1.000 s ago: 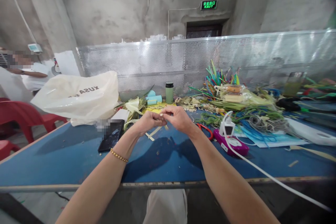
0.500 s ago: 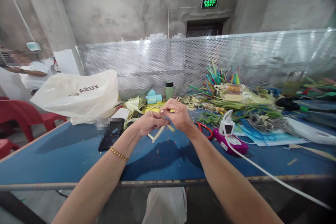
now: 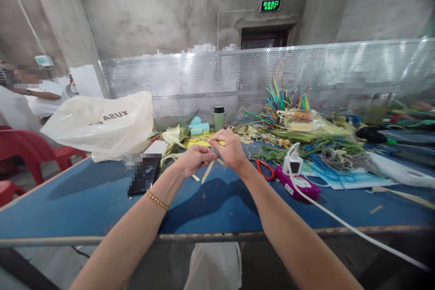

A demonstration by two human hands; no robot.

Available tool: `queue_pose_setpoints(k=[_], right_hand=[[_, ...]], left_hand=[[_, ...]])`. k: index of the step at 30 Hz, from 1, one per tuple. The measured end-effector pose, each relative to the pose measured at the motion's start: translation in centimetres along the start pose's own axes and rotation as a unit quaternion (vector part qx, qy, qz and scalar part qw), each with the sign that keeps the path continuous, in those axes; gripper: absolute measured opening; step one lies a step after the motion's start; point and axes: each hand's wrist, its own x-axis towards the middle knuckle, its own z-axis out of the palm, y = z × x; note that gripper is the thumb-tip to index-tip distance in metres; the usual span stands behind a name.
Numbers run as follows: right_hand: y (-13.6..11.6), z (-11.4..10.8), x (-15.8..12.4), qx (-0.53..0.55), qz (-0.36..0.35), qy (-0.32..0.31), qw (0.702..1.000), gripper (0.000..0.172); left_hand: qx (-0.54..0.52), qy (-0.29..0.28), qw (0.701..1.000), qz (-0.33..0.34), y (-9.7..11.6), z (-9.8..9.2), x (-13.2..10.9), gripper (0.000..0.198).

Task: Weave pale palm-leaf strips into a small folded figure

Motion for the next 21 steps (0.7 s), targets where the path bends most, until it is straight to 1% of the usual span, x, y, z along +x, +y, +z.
queue_pose_setpoints(k=[2,3,4,5,6,7,9,10,12,15,18,19,21], right_hand=[[0.5,-0.4,0.1,-0.079,0.017,0.046,0.996,0.014],[0.6,-0.6,0.1,-0.107,0.027,0.071,0.991,0.017],[0.7,-0.7,0.1,-0.122,0.036,0.084,0.988,0.019],[0.6,-0.7,0.1,-0.124,0.046,0.079,0.988,0.021],[0.5,-0.7,0.0,-0.116,0.056,0.058,0.990,0.023],[0.4,-0.6,0.0,-0.097,0.069,0.022,0.993,0.024],[0.2,-0.1,-0.2,-0.057,0.097,-0.048,0.992,0.025],[0.1,0.2,-0.2,-0.039,0.103,-0.068,0.992,0.029],[0.2,0.7,-0.3,0.005,0.111,-0.082,0.990,0.031],[0.5,0.9,-0.4,0.062,0.133,-0.072,0.986,0.021],[0.4,0.5,-0.3,0.037,0.159,-0.038,0.986,0.014],[0.2,0.4,-0.3,0.024,0.157,-0.020,0.987,0.014],[-0.1,0.1,-0.3,0.032,0.140,-0.017,0.990,0.014]], left_hand=[[-0.048,0.036,0.998,-0.003,-0.4,-0.4,0.5,0.029],[-0.078,0.059,0.995,0.008,-0.5,-0.7,0.7,0.027],[-0.104,0.080,0.991,0.016,-0.6,-0.9,0.9,0.025],[-0.128,0.097,0.987,0.026,-0.7,-1.1,1.1,0.022],[-0.150,0.111,0.982,0.035,-0.7,-1.3,1.2,0.018],[-0.166,0.119,0.978,0.041,-0.7,-1.3,1.3,0.016],[-0.183,0.127,0.974,0.052,-0.7,-1.3,1.3,0.017],[-0.184,0.128,0.973,0.058,-0.7,-1.2,1.3,0.019],[-0.174,0.130,0.973,0.074,-0.6,-0.9,1.1,0.021],[-0.124,0.142,0.977,0.097,-0.5,-0.6,0.9,0.020],[-0.053,0.157,0.980,0.113,-0.5,-0.6,0.8,0.020],[-0.032,0.160,0.980,0.115,-0.5,-0.6,0.8,0.020],[0.021,0.172,0.977,0.125,-0.7,-0.7,0.8,0.019]])
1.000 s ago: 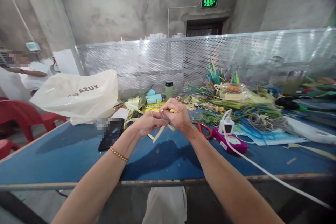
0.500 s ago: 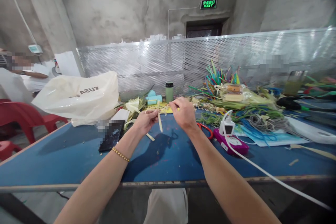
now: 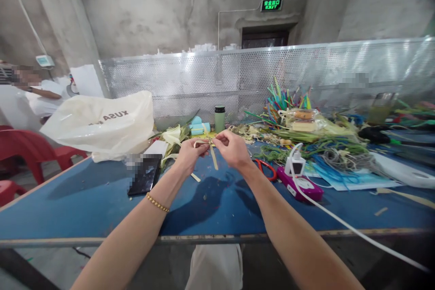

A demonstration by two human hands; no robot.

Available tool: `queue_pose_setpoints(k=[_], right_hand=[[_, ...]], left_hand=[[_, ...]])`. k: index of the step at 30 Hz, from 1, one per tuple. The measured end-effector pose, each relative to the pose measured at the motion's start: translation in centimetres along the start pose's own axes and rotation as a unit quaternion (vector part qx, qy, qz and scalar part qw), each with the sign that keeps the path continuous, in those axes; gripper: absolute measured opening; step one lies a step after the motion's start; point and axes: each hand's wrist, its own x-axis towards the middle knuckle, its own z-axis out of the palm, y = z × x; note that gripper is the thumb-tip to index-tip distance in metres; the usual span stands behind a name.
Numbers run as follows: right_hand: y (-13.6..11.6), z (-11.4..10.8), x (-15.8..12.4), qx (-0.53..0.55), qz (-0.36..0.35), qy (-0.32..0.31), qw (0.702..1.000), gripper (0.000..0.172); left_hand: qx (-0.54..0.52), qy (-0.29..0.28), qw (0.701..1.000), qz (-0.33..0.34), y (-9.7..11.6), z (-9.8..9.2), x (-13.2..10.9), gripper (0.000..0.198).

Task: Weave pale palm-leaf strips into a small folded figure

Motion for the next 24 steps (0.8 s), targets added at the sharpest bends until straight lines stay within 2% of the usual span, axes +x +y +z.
queue_pose_setpoints(k=[3,6,11,14,17,19,24], right_hand=[[-0.3,0.0,-0.2,-0.023,-0.011,-0.037,0.999,0.020],[-0.2,0.2,-0.2,-0.054,-0.017,-0.042,0.998,0.011],[-0.1,0.2,0.0,0.000,-0.006,-0.017,1.000,0.010],[0.0,0.1,0.2,0.038,0.015,-0.012,0.999,0.010],[0.0,0.1,0.3,0.099,0.028,-0.008,0.995,0.011],[0.0,0.1,0.2,0.130,0.033,0.000,0.991,0.011],[-0.6,-0.2,0.1,0.249,0.064,0.000,0.966,0.015]], left_hand=[[0.100,0.015,0.993,0.067,-0.3,0.0,0.1,0.020],[0.140,0.007,0.984,0.113,-0.3,0.2,0.1,0.021],[0.044,-0.003,0.996,0.073,0.4,0.6,-0.3,0.021],[-0.016,0.015,0.999,0.039,0.8,0.7,-0.5,0.025],[-0.039,0.033,0.998,0.039,0.9,0.6,-0.4,0.025],[-0.029,0.035,0.998,0.052,0.8,0.4,-0.2,0.024],[0.073,0.044,0.991,0.106,0.0,0.1,0.0,0.015]])
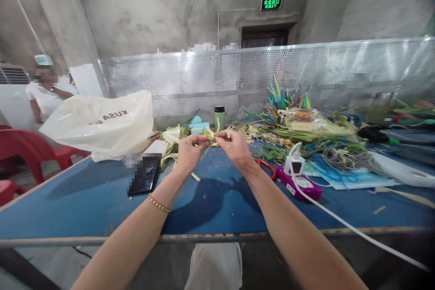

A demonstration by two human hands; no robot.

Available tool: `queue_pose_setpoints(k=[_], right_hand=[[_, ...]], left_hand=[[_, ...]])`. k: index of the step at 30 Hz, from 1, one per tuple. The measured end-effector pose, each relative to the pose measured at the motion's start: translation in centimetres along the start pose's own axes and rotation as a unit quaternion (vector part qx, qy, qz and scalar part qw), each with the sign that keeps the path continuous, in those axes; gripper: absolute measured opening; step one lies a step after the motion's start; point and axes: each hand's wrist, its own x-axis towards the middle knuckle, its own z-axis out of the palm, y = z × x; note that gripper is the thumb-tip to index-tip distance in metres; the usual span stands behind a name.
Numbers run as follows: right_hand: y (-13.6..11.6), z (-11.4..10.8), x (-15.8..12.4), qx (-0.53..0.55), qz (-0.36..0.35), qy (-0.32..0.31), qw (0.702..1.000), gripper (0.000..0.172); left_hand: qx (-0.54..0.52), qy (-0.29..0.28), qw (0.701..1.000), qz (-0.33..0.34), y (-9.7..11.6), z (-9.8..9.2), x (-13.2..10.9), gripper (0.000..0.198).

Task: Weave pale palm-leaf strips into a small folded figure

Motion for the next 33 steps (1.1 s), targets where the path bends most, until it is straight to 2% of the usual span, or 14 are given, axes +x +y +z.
queue_pose_setpoints(k=[4,11,15,19,22,25,27,29,33], right_hand=[[-0.5,0.0,-0.2,0.073,0.018,-0.008,0.997,0.018],[-0.3,0.4,-0.4,0.111,0.022,-0.044,0.993,0.019],[0.3,0.3,-0.1,0.054,0.014,-0.030,0.998,0.016],[0.8,0.2,0.2,-0.080,-0.051,-0.017,0.995,0.013],[0.9,0.4,0.2,-0.069,-0.064,-0.037,0.995,0.015],[0.9,0.5,0.3,-0.004,-0.001,-0.019,1.000,0.019],[0.9,0.4,0.3,-0.026,0.027,0.011,0.999,0.017],[0.9,0.4,0.2,-0.080,0.016,-0.001,0.997,0.021],[0.9,0.6,-0.1,-0.134,-0.044,-0.077,0.987,0.027]], left_hand=[[0.020,0.003,1.000,0.024,0.0,0.0,-0.1,0.012],[0.020,0.045,0.998,0.035,0.5,0.0,-0.2,0.007],[-0.010,-0.003,1.000,0.006,0.2,-0.2,0.2,0.009],[-0.016,-0.067,0.998,-0.013,0.6,-0.2,0.4,0.019],[-0.013,-0.092,0.996,-0.005,0.9,-0.2,0.3,0.014],[-0.039,-0.080,0.996,-0.021,0.7,-0.3,0.3,0.013],[-0.069,-0.052,0.995,-0.049,0.4,-0.4,0.3,0.017],[-0.102,-0.036,0.991,-0.079,0.2,-0.4,0.4,0.022],[-0.150,-0.029,0.980,-0.125,0.1,-0.3,0.3,0.026]])
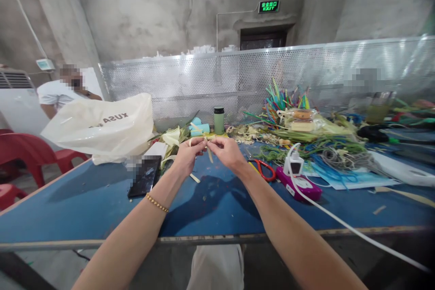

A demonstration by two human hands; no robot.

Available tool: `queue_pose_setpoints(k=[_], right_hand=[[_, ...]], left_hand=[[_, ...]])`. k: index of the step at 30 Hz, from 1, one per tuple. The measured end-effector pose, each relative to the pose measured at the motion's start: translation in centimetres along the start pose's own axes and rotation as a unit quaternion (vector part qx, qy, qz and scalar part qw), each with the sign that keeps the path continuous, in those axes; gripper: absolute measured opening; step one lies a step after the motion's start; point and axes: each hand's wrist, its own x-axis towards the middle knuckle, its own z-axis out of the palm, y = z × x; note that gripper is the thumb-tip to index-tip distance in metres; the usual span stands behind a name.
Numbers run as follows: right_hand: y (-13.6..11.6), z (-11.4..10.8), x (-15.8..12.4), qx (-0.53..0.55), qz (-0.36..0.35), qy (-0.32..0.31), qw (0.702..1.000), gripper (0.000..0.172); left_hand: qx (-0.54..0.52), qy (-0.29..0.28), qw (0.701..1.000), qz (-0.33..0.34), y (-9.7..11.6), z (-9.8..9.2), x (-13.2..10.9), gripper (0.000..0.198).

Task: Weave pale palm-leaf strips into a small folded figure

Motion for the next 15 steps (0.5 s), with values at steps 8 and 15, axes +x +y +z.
queue_pose_setpoints(k=[8,15], right_hand=[[-0.40,0.48,-0.44,-0.101,-0.035,-0.004,0.994,0.021],[-0.94,0.58,-0.80,-0.121,-0.045,-0.033,0.991,0.021]], left_hand=[[0.040,0.004,0.996,0.080,-0.19,0.35,0.12,0.022],[0.010,0.012,0.999,0.046,-0.38,-0.04,0.39,0.028]])
